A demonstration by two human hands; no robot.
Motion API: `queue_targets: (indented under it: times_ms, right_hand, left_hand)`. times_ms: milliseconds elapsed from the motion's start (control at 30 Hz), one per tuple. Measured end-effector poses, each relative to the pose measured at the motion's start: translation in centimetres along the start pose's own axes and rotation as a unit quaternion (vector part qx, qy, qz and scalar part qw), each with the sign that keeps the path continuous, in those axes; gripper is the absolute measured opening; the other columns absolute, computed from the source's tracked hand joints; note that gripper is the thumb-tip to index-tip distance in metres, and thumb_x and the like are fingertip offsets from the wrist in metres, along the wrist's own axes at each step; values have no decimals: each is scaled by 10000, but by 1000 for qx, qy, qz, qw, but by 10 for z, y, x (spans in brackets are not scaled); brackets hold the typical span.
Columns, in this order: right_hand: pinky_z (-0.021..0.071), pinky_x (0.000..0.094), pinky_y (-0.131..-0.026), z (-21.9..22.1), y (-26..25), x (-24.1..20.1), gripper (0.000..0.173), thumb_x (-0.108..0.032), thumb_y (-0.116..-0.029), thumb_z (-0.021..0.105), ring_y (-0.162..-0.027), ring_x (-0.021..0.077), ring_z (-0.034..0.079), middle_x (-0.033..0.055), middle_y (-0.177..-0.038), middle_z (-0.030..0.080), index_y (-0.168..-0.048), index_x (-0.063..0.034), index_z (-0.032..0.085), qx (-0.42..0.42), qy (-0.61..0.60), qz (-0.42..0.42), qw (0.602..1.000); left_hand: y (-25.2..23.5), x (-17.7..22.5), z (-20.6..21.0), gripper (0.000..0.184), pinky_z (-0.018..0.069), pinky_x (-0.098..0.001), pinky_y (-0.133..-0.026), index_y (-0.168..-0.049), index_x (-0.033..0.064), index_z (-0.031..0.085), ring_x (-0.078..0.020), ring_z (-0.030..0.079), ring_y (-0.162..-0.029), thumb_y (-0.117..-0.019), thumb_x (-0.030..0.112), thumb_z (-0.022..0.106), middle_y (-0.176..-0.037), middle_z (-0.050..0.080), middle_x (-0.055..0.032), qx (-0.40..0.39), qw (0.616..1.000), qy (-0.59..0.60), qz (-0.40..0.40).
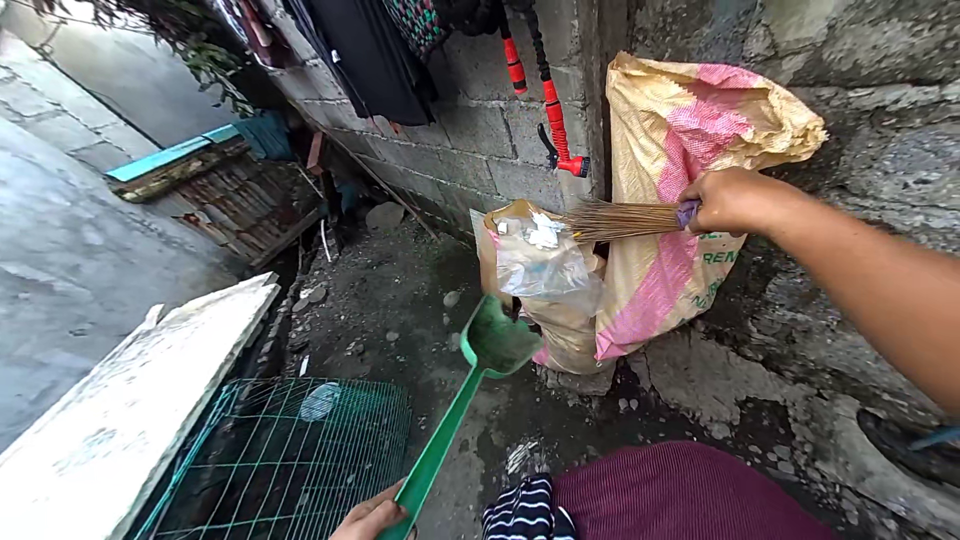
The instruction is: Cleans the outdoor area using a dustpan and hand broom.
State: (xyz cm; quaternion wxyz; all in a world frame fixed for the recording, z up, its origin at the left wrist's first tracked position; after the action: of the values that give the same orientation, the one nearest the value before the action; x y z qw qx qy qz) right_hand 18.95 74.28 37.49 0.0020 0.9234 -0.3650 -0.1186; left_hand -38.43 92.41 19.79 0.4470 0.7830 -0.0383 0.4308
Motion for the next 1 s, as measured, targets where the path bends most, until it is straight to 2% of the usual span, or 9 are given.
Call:
queue_targets:
  times_ms: [67, 200, 300, 400, 500, 600, 767, 900, 1000]
  right_hand:
    - [561, 595, -715, 1, 1, -2, 217, -183, -920, 781, -829, 376, 702, 204, -987, 724, -1107, -75, 761, 1, 2, 1, 1000]
    - [556, 626, -743, 1, 4, -3, 186, -181, -921, 775, -863, 399, 701, 212, -985, 720, -1052, -51, 755, 3, -10, -4, 1000]
    - [549, 636, -776, 3, 3, 1, 215, -195, -921, 775, -907, 407, 698, 209, -1029, 722, -1095, -69, 762, 11, -3, -12, 1000]
    - [531, 661, -838, 3, 6, 5, 236, -186, -904, 781, -991, 421, 686, 207, -1078, 721, -1113, -78, 769, 27, 3, -27, 999]
    - [518, 669, -861, 1, 11, 11, 206, -189, -888, 794, -1020, 406, 685, 189, -1018, 735, -1068, -90, 773, 36, 2, -36, 999]
    - [509, 678, -909, -5, 19, 17, 285, -180, -896, 805, -1066, 417, 679, 199, -1077, 737, -1160, -81, 764, 35, -15, -35, 999]
    - [524, 674, -860, -18, 34, 28, 321, -149, -886, 812, -990, 397, 696, 181, -1009, 746, -1203, -138, 767, 70, -38, -49, 996]
    - [534, 671, -860, -30, 52, 20, 326, -167, -904, 799, -1004, 395, 703, 160, -1015, 755, -1227, -176, 757, 100, -8, -62, 993]
    - [532, 667, -813, -43, 66, 8, 306, -159, -909, 784, -961, 410, 701, 170, -976, 745, -1214, -164, 751, 121, 12, -66, 990]
  left_hand:
    - [-2, 8, 15, 380, 489, -235, -427, -1325, 82, 567, -99, 598, -514, -1021, 129, 343, -760, 672, -43, -43, 999, -5, -10]
    - [-1, 31, 40, 348, 475, -218, -410, -1229, 103, 596, -89, 578, -489, -998, 158, 342, -756, 671, -41, -118, 993, -6, -9]
    - [5, 47, 48, 341, 469, -204, -411, -1195, 124, 603, -76, 579, -494, -979, 168, 344, -760, 675, -34, -153, 988, 18, 8]
    - [16, 65, 44, 343, 472, -206, -410, -1197, 141, 602, -76, 580, -494, -962, 182, 355, -764, 671, -32, -163, 985, 41, 36]
    - [27, 86, 37, 323, 484, -209, -419, -1156, 155, 633, -76, 585, -498, -955, 195, 383, -757, 669, -32, -171, 980, 77, 72]
    - [32, 106, 27, 290, 504, -218, -443, -1132, 173, 663, -83, 595, -516, -963, 234, 436, -771, 668, -37, -191, 970, 118, 99]
    - [23, 137, 21, 256, 498, -210, -436, -1021, 180, 672, -71, 585, -500, -950, 259, 439, -754, 660, -25, -170, 964, 167, 117]
    - [11, 159, 22, 349, 483, -185, -424, -930, 139, 648, -54, 578, -488, -971, 258, 323, -715, 649, -20, -131, 963, 212, 106]
    - [-1, 175, 27, 366, 482, -171, -428, -949, 118, 631, -50, 583, -501, -976, 273, 301, -718, 627, -11, -146, 952, 248, 106]
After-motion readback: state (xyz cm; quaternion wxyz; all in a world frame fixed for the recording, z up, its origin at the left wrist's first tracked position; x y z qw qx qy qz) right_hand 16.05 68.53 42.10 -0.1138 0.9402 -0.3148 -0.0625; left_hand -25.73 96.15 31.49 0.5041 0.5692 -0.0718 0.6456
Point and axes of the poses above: each hand's wrist, its own y-axis away from the middle knuckle, its own z-axis out of the palm, x = y × z, the point moved 10 cm from there along -y, towards the middle knuckle
